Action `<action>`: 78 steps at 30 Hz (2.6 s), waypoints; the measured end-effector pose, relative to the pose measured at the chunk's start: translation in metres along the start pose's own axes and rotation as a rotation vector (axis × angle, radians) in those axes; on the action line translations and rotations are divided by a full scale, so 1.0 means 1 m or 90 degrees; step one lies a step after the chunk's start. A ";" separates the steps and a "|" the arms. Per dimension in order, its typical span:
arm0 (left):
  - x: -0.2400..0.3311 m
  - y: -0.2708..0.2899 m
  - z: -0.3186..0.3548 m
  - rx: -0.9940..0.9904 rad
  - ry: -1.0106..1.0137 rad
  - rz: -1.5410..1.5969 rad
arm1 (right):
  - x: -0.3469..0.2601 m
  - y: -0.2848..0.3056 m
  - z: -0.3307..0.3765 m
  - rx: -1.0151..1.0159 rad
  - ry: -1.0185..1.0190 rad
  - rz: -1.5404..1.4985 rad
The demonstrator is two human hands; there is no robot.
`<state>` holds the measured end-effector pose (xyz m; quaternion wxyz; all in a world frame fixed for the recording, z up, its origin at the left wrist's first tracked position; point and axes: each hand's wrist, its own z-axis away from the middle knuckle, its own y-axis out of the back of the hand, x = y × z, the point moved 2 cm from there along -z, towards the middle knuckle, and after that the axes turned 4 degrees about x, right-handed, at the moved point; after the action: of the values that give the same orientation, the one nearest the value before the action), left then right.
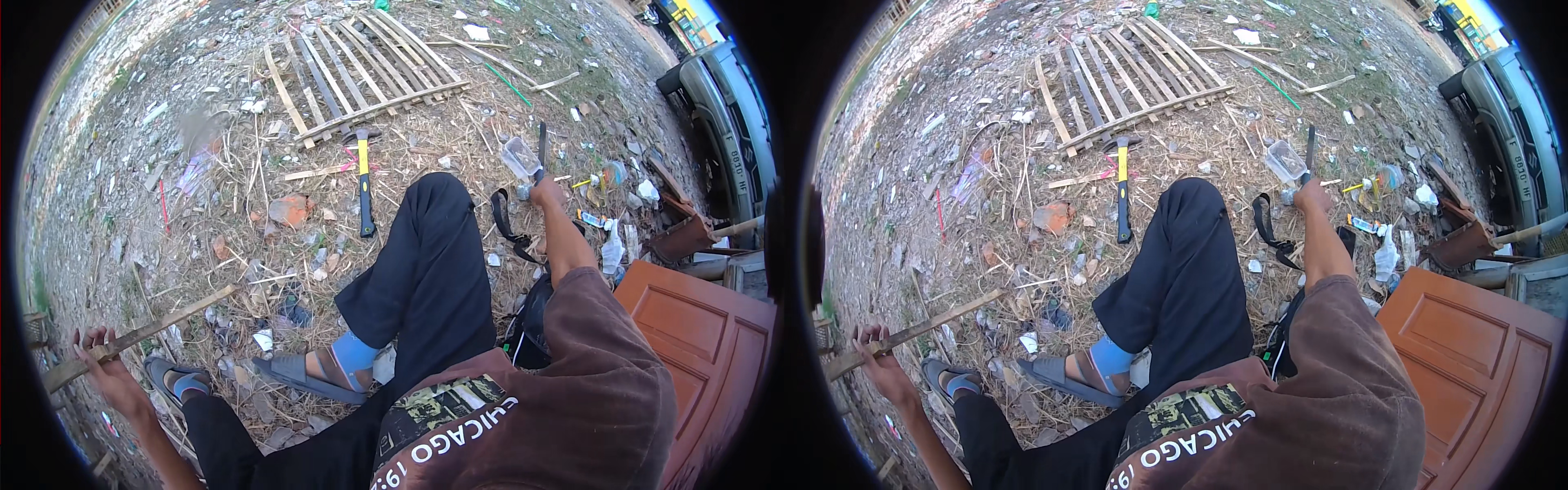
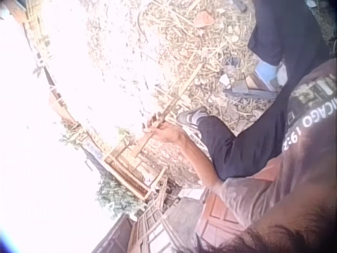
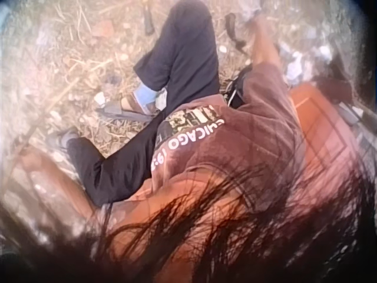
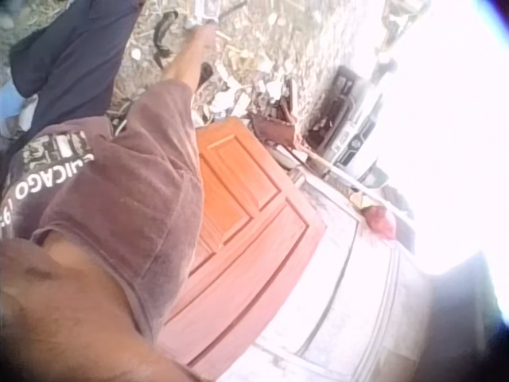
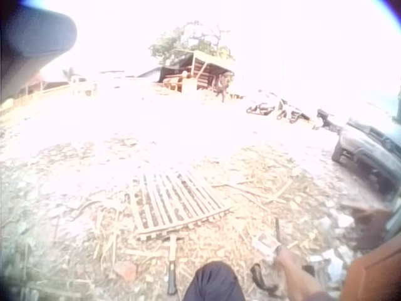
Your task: The person whittles a long strip of bamboo using a knife, shaving off thin layers along its length while holding it by hand.
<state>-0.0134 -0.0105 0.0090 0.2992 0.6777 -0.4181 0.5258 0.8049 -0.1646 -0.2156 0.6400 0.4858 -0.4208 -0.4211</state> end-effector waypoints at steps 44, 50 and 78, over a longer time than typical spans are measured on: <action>0.092 0.021 0.007 0.155 -0.301 0.001 | -0.208 -0.056 0.520 -0.629 0.800 -0.457; 0.123 0.086 0.002 0.021 -0.352 0.169 | -0.210 -0.048 0.517 -0.614 0.844 -0.529; 0.049 -0.187 0.013 0.023 -0.284 0.163 | -0.204 -0.039 0.394 -0.383 0.615 -0.584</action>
<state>0.1625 0.0538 0.0594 0.1185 0.7237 -0.5468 0.4041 0.3671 -0.0831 -0.2113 0.6193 0.5478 0.2883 -0.4830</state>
